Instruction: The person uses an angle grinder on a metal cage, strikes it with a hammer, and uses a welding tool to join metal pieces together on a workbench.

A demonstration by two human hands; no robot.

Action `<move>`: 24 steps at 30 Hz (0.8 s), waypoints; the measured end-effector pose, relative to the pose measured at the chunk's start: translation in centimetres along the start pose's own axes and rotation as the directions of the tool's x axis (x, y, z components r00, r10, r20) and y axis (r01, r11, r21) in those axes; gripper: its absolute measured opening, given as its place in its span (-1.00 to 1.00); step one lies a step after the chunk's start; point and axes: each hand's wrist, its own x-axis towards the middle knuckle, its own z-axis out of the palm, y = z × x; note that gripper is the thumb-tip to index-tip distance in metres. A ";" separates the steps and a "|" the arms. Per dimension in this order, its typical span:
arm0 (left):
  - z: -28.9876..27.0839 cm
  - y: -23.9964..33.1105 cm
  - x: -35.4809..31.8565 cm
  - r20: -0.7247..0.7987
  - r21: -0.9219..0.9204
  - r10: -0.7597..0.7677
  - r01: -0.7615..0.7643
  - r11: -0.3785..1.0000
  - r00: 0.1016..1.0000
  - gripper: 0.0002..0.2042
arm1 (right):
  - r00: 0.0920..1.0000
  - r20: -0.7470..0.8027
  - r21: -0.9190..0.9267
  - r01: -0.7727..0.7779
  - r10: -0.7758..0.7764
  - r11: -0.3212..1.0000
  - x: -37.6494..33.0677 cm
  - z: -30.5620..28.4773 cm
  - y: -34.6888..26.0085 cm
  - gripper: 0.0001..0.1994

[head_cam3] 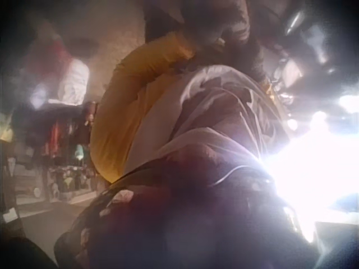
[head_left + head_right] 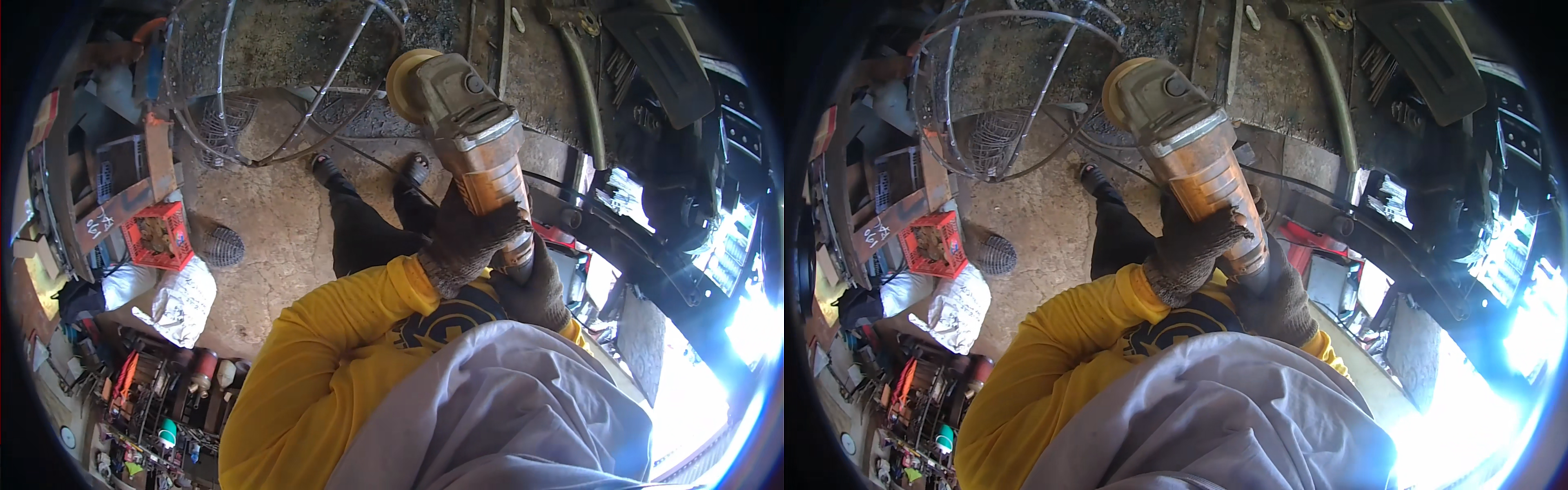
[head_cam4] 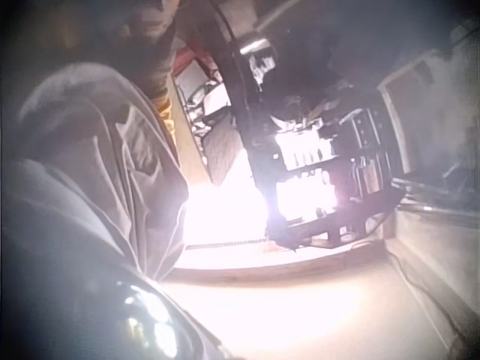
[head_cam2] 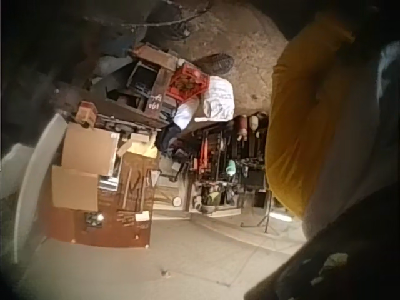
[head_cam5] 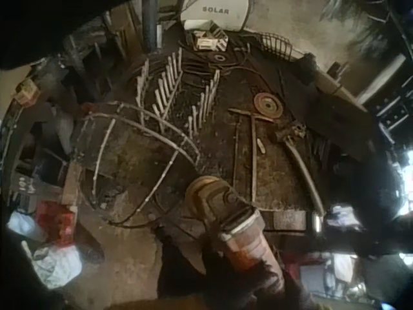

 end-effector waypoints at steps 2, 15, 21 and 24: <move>-0.5 0.8 0.2 0.049 0.004 -0.049 0.049 0.999 0.998 -0.49 | 0.996 -0.017 -0.030 0.088 -0.088 0.996 0.2 0.2 -0.1 -0.28; -0.7 1.3 0.8 0.080 -0.089 -0.104 0.111 0.990 0.991 -0.43 | 1.000 -0.024 -0.113 -0.005 0.002 0.994 0.5 -0.2 -4.1 -0.32; -1.1 0.5 1.0 0.068 -0.022 -0.068 0.069 0.997 0.995 -0.38 | 0.996 -0.093 -0.164 -0.024 0.009 0.986 0.4 0.2 -2.8 -0.32; -1.2 0.9 0.9 0.070 -0.005 -0.088 0.088 0.996 0.994 -0.36 | 0.996 -0.052 -0.170 -0.076 0.068 0.983 0.7 0.0 -5.3 -0.32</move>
